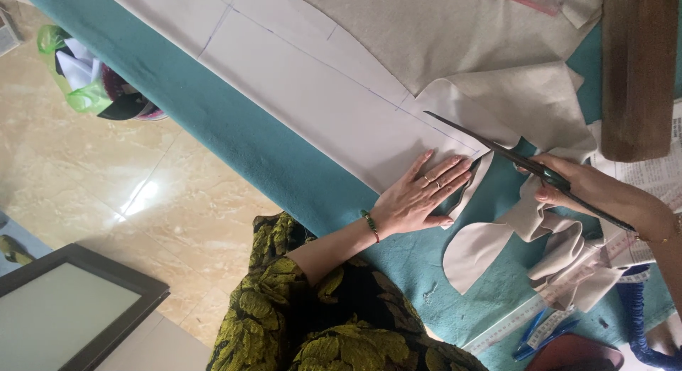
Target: Marking fabric with a pen using a paper pattern and then cutting it with scissors
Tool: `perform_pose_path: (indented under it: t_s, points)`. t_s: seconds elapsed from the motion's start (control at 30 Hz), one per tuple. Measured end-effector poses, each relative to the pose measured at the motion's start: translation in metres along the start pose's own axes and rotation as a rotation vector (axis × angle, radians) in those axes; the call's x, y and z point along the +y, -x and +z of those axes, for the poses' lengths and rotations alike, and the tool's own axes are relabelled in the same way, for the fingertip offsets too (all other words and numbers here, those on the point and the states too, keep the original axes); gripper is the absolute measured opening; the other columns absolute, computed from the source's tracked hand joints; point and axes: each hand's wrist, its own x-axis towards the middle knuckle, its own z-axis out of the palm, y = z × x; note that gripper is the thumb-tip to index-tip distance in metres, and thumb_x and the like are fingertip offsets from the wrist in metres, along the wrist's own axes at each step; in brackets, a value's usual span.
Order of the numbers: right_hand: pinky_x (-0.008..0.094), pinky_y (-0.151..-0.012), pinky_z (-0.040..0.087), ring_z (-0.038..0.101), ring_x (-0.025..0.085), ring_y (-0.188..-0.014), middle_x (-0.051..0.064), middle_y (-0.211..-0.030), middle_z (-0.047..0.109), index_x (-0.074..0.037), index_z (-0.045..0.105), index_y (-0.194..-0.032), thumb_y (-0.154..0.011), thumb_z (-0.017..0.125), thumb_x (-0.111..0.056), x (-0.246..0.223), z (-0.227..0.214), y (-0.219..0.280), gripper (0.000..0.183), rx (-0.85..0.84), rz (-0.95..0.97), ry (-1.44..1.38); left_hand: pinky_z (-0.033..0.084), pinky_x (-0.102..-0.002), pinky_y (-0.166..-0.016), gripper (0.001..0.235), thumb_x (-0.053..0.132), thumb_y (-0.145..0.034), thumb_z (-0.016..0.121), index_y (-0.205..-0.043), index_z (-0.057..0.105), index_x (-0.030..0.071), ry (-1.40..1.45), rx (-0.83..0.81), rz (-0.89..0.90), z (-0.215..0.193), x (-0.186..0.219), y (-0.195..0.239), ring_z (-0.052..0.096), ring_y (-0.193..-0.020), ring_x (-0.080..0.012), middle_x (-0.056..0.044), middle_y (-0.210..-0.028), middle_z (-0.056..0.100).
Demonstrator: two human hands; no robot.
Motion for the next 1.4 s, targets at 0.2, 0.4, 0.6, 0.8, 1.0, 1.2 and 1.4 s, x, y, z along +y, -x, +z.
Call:
perform_pose_path:
  t_s: [0.2, 0.4, 0.6, 0.8, 1.0, 1.2, 1.4]
  points:
    - [0.03, -0.075, 0.051, 0.068, 0.019, -0.08, 0.005, -0.093, 0.072, -0.022, 0.065, -0.14, -0.096, 0.064, -0.021, 0.019, 0.008, -0.018, 0.044, -0.017, 0.049, 0.001, 0.007, -0.053, -0.131, 0.1, 0.084, -0.1, 0.041, -0.167, 0.02, 0.013, 0.0, 0.012, 0.003, 0.001, 0.0, -0.001, 0.007, -0.16, -0.0235, -0.007, -0.173, 0.011]
    - [0.034, -0.077, 0.052, 0.072, 0.021, -0.082, 0.007, -0.096, 0.076, -0.016, 0.067, -0.134, -0.097, 0.064, -0.02, -0.004, 0.003, -0.011, 0.037, -0.046, 0.1, -0.039, 0.006, -0.051, -0.131, 0.1, 0.082, -0.101, 0.044, -0.167, 0.019, 0.012, 0.012, 0.014, 0.011, -0.001, -0.002, -0.001, 0.007, -0.16, -0.0228, -0.008, -0.173, 0.011]
    - [0.035, -0.081, 0.059, 0.068, 0.018, -0.098, 0.005, -0.112, 0.069, -0.02, 0.06, -0.136, -0.092, 0.057, -0.041, -0.111, -0.009, 0.021, 0.048, -0.071, 0.137, 0.006, 0.004, -0.052, -0.131, 0.099, 0.082, -0.102, 0.043, -0.168, 0.017, 0.012, 0.034, -0.001, 0.013, 0.002, 0.0, -0.001, 0.005, -0.16, -0.0229, -0.008, -0.173, 0.009]
    - [0.029, -0.104, 0.047, 0.06, 0.009, -0.129, -0.006, -0.143, 0.066, -0.023, 0.05, -0.15, -0.088, 0.052, -0.047, -0.087, -0.003, 0.0, 0.067, -0.015, 0.019, 0.014, 0.006, -0.051, -0.131, 0.098, 0.082, -0.102, 0.041, -0.168, 0.018, 0.013, 0.008, 0.01, 0.014, -0.001, -0.001, -0.001, 0.005, -0.159, -0.0226, -0.008, -0.173, 0.009]
    - [0.027, -0.109, 0.046, 0.064, 0.009, -0.126, -0.004, -0.136, 0.07, -0.017, 0.054, -0.148, -0.091, 0.055, -0.039, -0.077, -0.001, -0.015, 0.062, -0.006, -0.041, -0.031, 0.011, -0.051, -0.132, 0.096, 0.082, -0.102, 0.044, -0.167, 0.023, 0.014, -0.013, 0.06, 0.016, -0.001, -0.002, 0.0, 0.007, -0.159, -0.0226, -0.007, -0.172, 0.013]
    - [0.028, -0.115, 0.037, 0.052, 0.007, -0.137, -0.003, -0.147, 0.06, -0.015, 0.049, -0.148, -0.092, 0.054, -0.036, -0.108, -0.002, -0.024, 0.06, -0.019, -0.236, -0.009, 0.009, -0.049, -0.131, 0.1, 0.083, -0.099, 0.047, -0.165, 0.023, 0.012, 0.032, 0.059, 0.009, 0.005, -0.001, 0.0, 0.009, -0.159, -0.0208, -0.007, -0.172, 0.015]
    - [0.028, -0.12, 0.03, 0.049, 0.007, -0.138, -0.004, -0.147, 0.059, -0.014, 0.046, -0.148, -0.096, 0.048, -0.04, -0.113, -0.001, -0.034, 0.058, 0.007, -0.367, 0.129, 0.01, -0.048, -0.131, 0.102, 0.084, -0.099, 0.048, -0.165, 0.023, 0.01, 0.011, 0.092, 0.003, 0.008, -0.001, 0.001, 0.01, -0.158, -0.0211, -0.007, -0.171, 0.018]
